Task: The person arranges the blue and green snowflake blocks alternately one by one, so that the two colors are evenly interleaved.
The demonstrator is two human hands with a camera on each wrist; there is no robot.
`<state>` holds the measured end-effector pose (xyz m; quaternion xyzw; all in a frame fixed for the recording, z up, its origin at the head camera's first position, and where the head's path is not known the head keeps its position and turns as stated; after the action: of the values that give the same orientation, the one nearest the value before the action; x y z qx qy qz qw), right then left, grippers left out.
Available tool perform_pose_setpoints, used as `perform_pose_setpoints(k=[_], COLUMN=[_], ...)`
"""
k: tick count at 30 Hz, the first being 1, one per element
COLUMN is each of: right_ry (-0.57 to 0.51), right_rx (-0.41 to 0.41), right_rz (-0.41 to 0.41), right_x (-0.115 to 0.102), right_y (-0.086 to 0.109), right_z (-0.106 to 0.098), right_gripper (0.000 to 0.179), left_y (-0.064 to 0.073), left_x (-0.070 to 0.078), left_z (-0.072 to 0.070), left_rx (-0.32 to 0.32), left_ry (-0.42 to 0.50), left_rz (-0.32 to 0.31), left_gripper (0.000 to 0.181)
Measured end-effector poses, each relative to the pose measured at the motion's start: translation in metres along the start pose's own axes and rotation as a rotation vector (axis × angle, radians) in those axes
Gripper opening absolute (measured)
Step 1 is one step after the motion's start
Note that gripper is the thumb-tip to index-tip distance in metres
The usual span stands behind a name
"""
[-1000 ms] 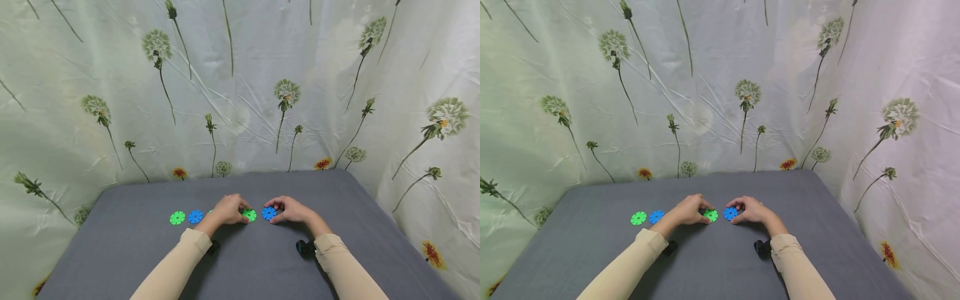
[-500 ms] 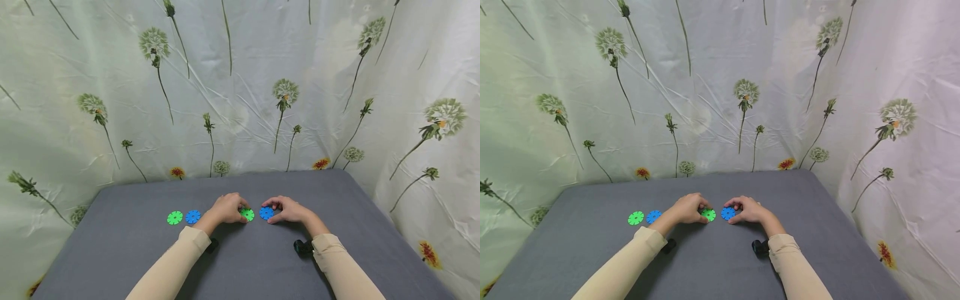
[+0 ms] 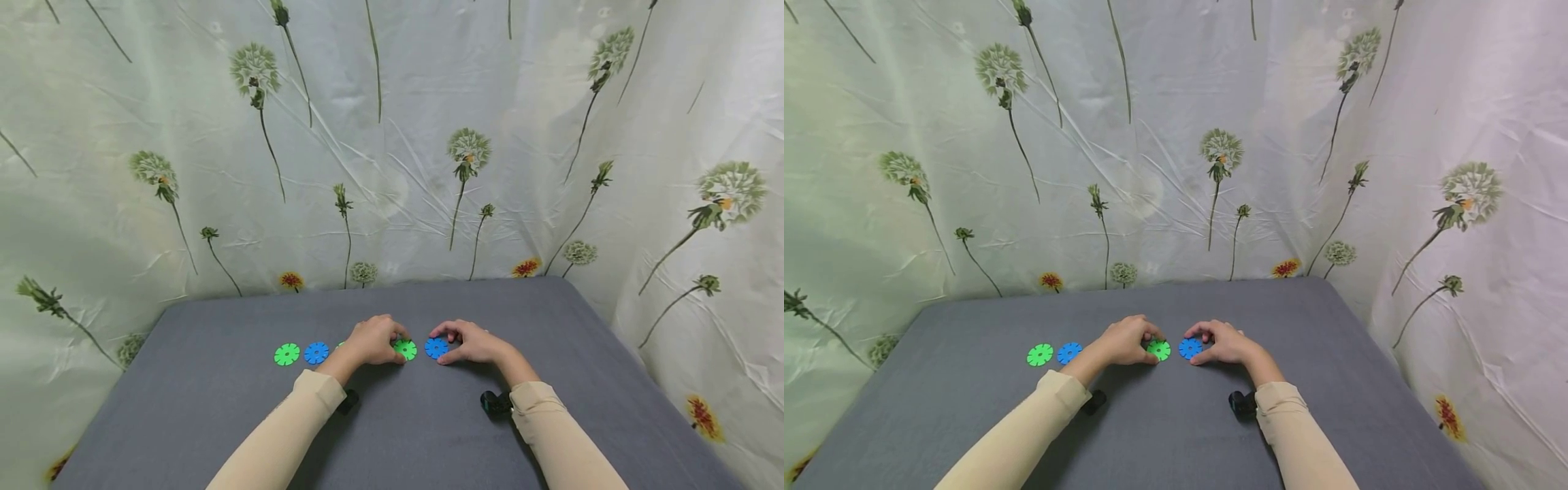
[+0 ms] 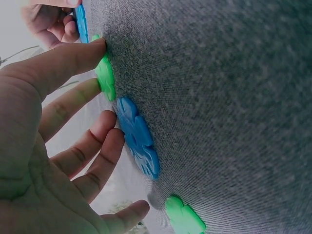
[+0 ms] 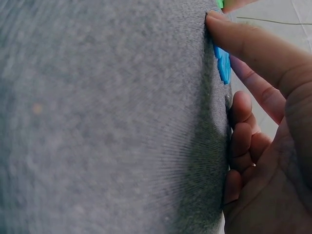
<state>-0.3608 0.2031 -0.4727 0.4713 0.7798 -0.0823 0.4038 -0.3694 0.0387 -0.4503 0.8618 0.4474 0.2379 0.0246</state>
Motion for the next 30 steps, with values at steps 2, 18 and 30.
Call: perform_pose_setpoints(k=[2,18,30], right_ry=[-0.004,-0.011,0.038], right_rx=[0.000,0.080,0.109], right_rz=[0.000,-0.017,-0.039], right_x=[0.001,-0.001,-0.008], right_y=[-0.001,0.005,0.028], right_z=[0.000,-0.005,-0.013], right_gripper=[0.044,0.044,0.045], left_y=[0.000,0.022,0.080], left_x=[0.000,-0.010,-0.049], left_z=[0.000,-0.013,-0.044], left_rx=[0.000,0.106,0.255], left_ry=[-0.003,0.061,0.168], left_rz=[-0.003,0.057,-0.008], left_gripper=[0.038,0.055,0.056])
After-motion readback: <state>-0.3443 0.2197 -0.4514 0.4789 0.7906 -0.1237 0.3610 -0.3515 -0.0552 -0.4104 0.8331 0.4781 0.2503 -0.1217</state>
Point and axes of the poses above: each hand's wrist, its own y-axis away from the middle knuckle, its own z-axis out of the palm, x = y × z, the point moved 10 cm from there along -y, towards the middle knuckle, and after that the axes turned 10 degrees about -x, right-handed, at the moved point
